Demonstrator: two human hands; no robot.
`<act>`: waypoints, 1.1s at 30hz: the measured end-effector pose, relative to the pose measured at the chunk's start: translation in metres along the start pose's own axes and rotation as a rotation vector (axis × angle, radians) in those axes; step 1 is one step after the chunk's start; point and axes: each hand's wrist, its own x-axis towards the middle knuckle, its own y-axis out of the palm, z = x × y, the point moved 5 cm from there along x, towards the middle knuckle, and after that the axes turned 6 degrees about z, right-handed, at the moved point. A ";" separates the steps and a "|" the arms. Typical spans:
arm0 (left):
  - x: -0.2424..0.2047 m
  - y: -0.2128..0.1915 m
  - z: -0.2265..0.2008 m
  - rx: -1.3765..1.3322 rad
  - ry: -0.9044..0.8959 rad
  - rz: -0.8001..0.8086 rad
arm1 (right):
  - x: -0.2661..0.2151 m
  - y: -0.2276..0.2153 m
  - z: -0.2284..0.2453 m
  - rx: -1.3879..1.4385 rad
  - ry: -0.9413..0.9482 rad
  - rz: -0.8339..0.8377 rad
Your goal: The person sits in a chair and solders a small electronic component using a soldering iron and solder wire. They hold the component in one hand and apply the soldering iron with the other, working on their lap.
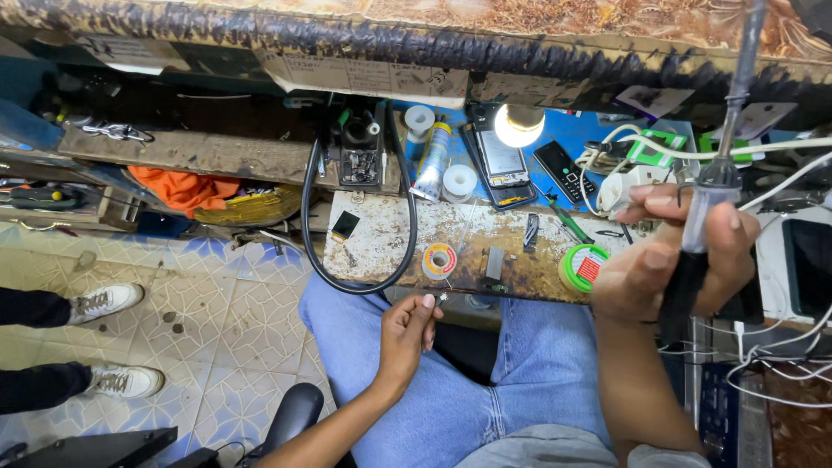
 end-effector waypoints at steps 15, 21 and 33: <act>0.002 -0.005 0.001 0.035 -0.032 -0.057 | -0.032 -0.028 0.000 0.115 0.185 -0.054; 0.002 -0.007 0.001 0.011 -0.031 -0.091 | -0.103 -0.062 0.013 0.167 0.303 -0.140; -0.005 -0.008 -0.006 -0.067 0.077 -0.151 | -0.144 -0.051 0.041 0.258 0.750 0.190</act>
